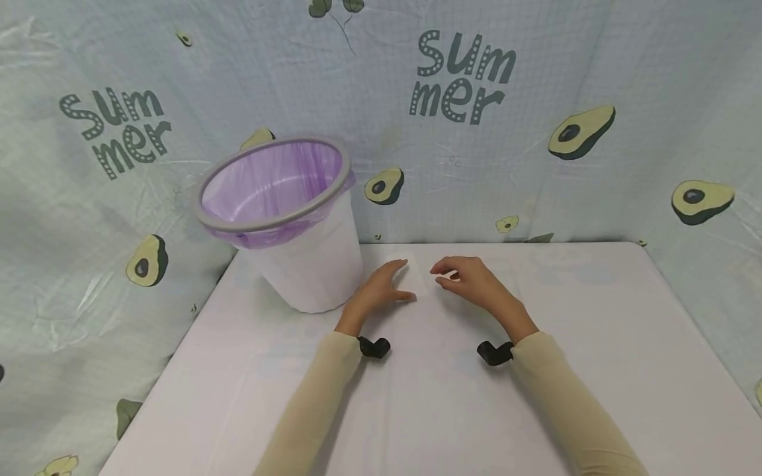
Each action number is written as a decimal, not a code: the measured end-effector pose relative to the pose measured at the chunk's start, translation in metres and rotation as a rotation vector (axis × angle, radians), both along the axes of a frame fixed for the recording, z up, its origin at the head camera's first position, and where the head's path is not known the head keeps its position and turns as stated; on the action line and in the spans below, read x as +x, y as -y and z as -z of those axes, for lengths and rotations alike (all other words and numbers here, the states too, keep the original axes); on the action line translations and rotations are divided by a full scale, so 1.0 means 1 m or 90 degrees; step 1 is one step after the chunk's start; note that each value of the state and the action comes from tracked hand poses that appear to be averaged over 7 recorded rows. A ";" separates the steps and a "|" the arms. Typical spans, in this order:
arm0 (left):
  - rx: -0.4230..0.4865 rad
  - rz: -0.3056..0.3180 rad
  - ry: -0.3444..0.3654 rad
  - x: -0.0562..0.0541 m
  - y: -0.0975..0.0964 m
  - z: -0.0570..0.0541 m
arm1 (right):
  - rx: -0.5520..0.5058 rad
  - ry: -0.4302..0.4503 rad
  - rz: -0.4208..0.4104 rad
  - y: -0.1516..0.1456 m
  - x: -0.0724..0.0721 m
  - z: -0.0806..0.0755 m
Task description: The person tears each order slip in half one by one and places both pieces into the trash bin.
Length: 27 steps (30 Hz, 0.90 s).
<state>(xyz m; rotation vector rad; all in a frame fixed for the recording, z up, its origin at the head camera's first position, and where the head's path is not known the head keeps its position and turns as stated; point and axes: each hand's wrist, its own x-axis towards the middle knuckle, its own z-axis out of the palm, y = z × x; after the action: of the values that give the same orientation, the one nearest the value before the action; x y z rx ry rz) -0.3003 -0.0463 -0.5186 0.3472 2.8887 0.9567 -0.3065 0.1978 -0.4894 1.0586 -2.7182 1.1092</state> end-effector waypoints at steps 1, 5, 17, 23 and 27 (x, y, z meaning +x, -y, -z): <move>-0.010 0.003 0.005 -0.001 0.000 0.001 | 0.001 0.002 -0.002 0.001 -0.001 0.001; -0.040 -0.001 0.006 -0.006 0.000 0.004 | 0.003 -0.003 -0.009 0.007 -0.005 0.001; -0.023 -0.058 -0.025 -0.015 -0.004 0.006 | 0.027 0.016 -0.022 0.022 -0.026 0.007; -0.034 -0.062 -0.021 -0.017 -0.005 0.006 | 0.056 0.056 0.005 0.028 -0.039 0.013; -0.016 -0.065 -0.017 -0.015 -0.003 0.007 | 0.077 0.115 0.035 0.038 -0.045 0.014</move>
<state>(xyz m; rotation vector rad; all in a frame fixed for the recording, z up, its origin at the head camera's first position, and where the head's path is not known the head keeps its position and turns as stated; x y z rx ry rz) -0.3153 -0.0431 -0.5253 0.2142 2.9658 0.9370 -0.3517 0.1599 -0.5034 0.9316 -2.9702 1.0955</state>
